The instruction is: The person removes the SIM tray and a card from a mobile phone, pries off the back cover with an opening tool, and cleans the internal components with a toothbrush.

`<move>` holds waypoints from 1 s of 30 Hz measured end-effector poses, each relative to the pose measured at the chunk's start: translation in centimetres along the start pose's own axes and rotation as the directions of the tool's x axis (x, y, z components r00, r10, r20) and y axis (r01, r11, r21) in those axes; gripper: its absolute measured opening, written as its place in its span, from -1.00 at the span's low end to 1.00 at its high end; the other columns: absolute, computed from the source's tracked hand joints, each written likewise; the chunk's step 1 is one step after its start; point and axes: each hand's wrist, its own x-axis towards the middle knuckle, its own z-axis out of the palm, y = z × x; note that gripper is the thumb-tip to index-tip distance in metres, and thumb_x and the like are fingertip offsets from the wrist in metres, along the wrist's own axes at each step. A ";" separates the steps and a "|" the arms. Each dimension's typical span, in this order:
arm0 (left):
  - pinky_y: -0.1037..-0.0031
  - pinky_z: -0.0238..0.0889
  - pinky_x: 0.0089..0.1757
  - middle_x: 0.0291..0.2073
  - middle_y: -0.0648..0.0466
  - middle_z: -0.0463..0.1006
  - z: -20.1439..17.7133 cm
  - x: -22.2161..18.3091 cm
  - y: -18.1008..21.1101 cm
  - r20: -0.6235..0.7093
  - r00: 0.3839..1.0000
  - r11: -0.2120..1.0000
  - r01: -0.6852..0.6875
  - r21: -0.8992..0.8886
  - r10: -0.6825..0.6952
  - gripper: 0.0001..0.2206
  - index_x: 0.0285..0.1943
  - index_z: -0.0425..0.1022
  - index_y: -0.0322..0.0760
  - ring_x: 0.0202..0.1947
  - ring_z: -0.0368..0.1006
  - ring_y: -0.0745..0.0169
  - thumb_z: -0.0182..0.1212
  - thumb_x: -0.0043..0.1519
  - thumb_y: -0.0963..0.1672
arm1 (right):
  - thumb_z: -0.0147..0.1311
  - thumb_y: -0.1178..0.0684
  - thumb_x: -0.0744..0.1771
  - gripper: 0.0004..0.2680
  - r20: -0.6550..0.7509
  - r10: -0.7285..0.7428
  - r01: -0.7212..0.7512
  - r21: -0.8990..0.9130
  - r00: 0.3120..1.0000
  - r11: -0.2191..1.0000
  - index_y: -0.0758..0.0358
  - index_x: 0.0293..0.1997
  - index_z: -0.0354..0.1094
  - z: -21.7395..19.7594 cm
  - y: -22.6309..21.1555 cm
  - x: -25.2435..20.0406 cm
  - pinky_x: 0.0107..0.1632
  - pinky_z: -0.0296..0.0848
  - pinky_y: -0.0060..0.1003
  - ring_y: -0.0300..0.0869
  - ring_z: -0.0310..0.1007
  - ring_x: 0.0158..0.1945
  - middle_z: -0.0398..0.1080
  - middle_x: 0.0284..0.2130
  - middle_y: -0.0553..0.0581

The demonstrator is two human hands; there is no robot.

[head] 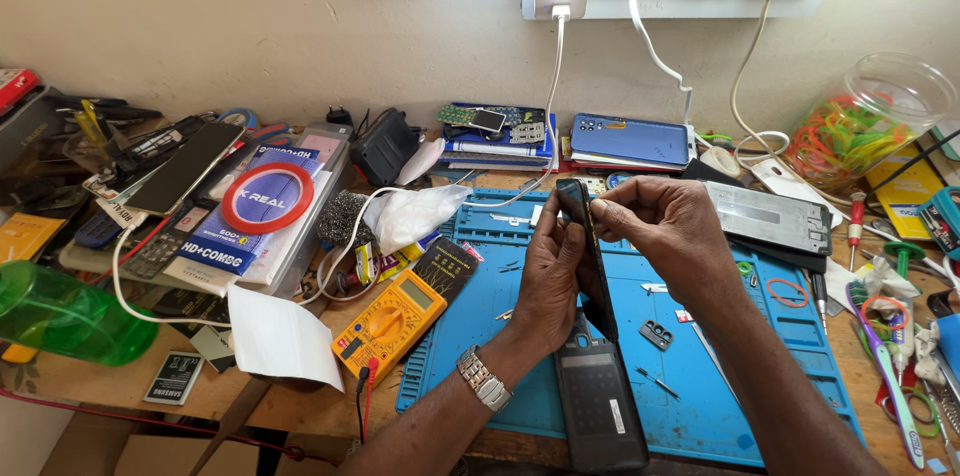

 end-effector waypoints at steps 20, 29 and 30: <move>0.48 0.39 0.11 0.06 0.07 0.45 0.2 0.1 -0.6 -0.011 0.999 0.998 -0.048 0.039 0.049 -0.14 0.65 -0.14 -0.22 0.11 0.41 0.38 0.30 0.22 0.01 | 0.24 0.16 0.29 -0.90 0.029 0.007 -0.010 0.095 1.000 0.995 0.40 -0.23 0.56 -0.8 1.1 -0.1 -0.24 0.60 -0.36 -0.28 0.55 -0.38 0.56 -0.44 0.13; 0.50 0.42 0.11 0.09 0.07 0.47 0.3 0.0 -0.7 -0.041 0.999 0.998 -0.013 0.066 0.016 -0.15 0.64 -0.14 -0.19 0.13 0.42 0.38 0.30 0.19 -0.01 | 0.25 0.15 0.29 -0.90 0.040 0.028 -0.032 0.095 0.999 0.995 0.39 -0.23 0.56 -1.0 1.3 -0.1 -0.24 0.62 -0.35 -0.27 0.56 -0.38 0.57 -0.44 0.15; 0.51 0.42 0.11 0.10 0.07 0.47 0.3 0.0 -0.7 -0.043 0.999 0.998 -0.007 0.065 0.010 -0.15 0.63 -0.13 -0.18 0.13 0.43 0.38 0.30 0.18 -0.01 | 0.25 0.15 0.29 -0.90 0.046 0.024 -0.028 0.098 0.999 0.995 0.39 -0.23 0.56 -1.0 1.3 -0.1 -0.23 0.62 -0.35 -0.27 0.56 -0.38 0.56 -0.43 0.15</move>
